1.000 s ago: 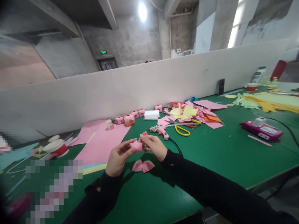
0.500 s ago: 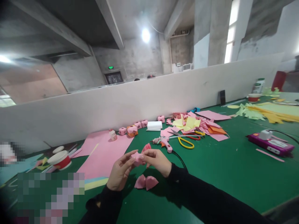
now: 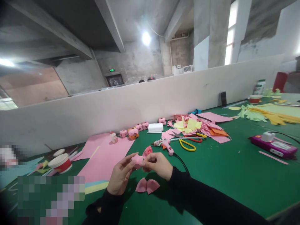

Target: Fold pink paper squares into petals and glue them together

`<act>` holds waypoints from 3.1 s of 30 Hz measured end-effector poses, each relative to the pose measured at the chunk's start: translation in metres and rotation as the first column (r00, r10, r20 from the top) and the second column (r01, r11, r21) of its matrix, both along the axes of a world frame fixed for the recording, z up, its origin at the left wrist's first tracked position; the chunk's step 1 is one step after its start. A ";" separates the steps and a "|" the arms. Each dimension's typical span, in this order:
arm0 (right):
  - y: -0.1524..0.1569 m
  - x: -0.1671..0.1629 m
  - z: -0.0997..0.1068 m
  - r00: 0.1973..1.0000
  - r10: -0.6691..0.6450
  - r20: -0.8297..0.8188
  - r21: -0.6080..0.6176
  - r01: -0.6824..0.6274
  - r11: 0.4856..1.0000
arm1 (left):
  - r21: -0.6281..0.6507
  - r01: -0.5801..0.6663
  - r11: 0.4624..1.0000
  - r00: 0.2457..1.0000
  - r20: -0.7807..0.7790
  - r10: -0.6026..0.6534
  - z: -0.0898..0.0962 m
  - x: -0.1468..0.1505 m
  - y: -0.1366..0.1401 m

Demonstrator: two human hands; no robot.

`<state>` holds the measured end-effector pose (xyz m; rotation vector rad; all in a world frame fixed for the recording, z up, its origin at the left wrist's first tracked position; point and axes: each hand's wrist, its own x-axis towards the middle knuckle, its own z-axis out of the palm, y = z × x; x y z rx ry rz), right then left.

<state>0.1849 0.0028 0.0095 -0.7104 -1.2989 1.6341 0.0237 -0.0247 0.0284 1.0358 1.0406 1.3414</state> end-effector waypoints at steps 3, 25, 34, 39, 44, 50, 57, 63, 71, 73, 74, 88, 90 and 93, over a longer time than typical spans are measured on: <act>0.001 0.000 0.000 1.000 -0.008 0.006 0.006 0.008 1.000 | 0.001 -0.002 1.000 1.000 0.005 0.002 0.000 0.000 0.000; 0.000 0.001 -0.002 1.000 -0.007 0.020 -0.001 0.007 1.000 | 0.040 -0.031 0.999 0.998 -0.044 0.033 -0.001 0.001 0.000; -0.001 0.001 -0.008 1.000 -0.014 0.008 0.010 0.014 1.000 | 0.050 -0.024 0.998 0.998 -0.063 0.027 -0.004 0.001 0.002; -0.002 0.001 -0.006 0.999 -0.004 0.034 0.005 0.003 1.000 | 0.050 0.006 0.999 0.998 -0.064 -0.002 -0.005 0.001 0.001; -0.002 0.001 -0.003 0.999 -0.033 0.042 -0.011 0.033 0.999 | 0.048 0.086 0.995 0.990 -0.118 -0.080 -0.005 0.003 -0.002; -0.003 0.000 -0.002 0.998 -0.058 0.034 0.044 0.057 0.997 | 0.080 0.095 0.992 0.983 -0.166 -0.081 -0.009 0.003 -0.001; 0.000 -0.002 -0.009 0.998 -0.059 0.017 0.042 0.058 0.997 | 0.091 0.087 0.992 0.988 -0.137 -0.074 -0.007 0.006 -0.001; -0.005 -0.001 -0.007 0.964 -0.237 0.120 0.227 0.206 0.952 | 0.128 0.016 0.992 0.980 -0.198 0.010 -0.002 0.006 -0.003; -0.012 0.004 -0.008 0.802 -0.582 0.133 0.743 0.308 0.594 | 0.233 -0.043 0.971 0.944 -0.308 0.115 -0.003 0.007 -0.005; -0.012 0.004 -0.009 0.790 -0.598 0.134 0.769 0.297 0.566 | 0.235 -0.031 0.972 0.939 -0.325 0.108 -0.003 0.007 -0.006; -0.012 0.004 -0.009 0.788 -0.600 0.139 0.773 0.293 0.563 | 0.234 -0.025 0.972 0.937 -0.333 0.104 -0.003 0.007 -0.006; -0.001 0.009 -0.005 0.918 -0.289 0.273 0.370 0.178 0.912 | 0.220 0.088 0.971 0.899 -0.438 0.018 -0.005 0.006 -0.008; 0.000 0.010 -0.005 0.925 -0.255 0.282 0.341 0.152 0.928 | 0.214 0.130 0.968 0.889 -0.458 -0.018 -0.006 0.004 -0.007; 0.002 0.013 -0.006 0.930 -0.205 0.305 0.361 0.086 0.929 | 0.201 0.220 0.954 0.861 -0.501 -0.093 -0.008 0.000 -0.004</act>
